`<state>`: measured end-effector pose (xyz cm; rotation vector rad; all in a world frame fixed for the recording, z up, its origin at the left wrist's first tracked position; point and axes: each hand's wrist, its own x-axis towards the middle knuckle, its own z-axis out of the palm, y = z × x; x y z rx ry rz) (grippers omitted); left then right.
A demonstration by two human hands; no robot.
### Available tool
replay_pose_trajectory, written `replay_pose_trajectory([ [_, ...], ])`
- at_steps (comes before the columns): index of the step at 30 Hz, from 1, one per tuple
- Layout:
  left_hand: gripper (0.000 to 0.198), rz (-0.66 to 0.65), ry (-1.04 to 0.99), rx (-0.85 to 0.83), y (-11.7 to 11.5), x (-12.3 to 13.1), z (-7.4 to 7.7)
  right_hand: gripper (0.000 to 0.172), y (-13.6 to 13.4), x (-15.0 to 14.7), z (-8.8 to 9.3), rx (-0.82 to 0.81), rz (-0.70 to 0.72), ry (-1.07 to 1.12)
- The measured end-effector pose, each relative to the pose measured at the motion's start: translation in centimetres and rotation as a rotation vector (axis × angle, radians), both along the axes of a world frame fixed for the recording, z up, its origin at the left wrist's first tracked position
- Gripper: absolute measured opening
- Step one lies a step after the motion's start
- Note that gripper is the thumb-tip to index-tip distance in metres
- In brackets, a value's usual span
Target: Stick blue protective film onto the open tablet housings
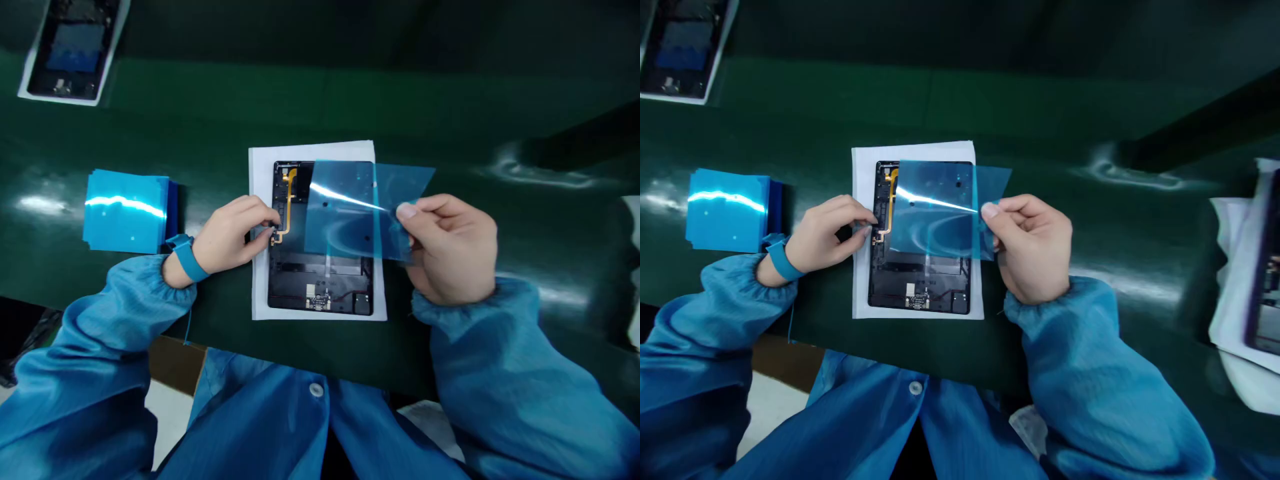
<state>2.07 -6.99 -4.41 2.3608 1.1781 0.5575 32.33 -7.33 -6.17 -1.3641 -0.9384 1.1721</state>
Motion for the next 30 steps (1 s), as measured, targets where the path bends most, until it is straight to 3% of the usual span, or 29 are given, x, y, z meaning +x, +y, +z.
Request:
replay_pose_trajectory([
  [6,0.013,-0.128,-0.14,0.135,-0.2,-0.7,-1.1,0.022,-2.4,-0.5,-1.7,0.063,0.07,-0.222],
  [12,0.013,-0.282,-0.099,0.154,-0.5,-0.6,-1.6,0.015,-3.2,0.2,-2.0,0.13,0.068,-0.348],
  [18,0.018,-0.289,-0.048,0.063,-0.7,-0.4,-1.8,0.012,-3.2,-0.3,-1.5,0.167,0.054,-0.378],
  [30,0.016,-0.296,-0.043,0.054,-0.6,-0.5,-1.6,0.011,-3.4,-0.8,-0.9,0.228,0.083,-0.45],
])
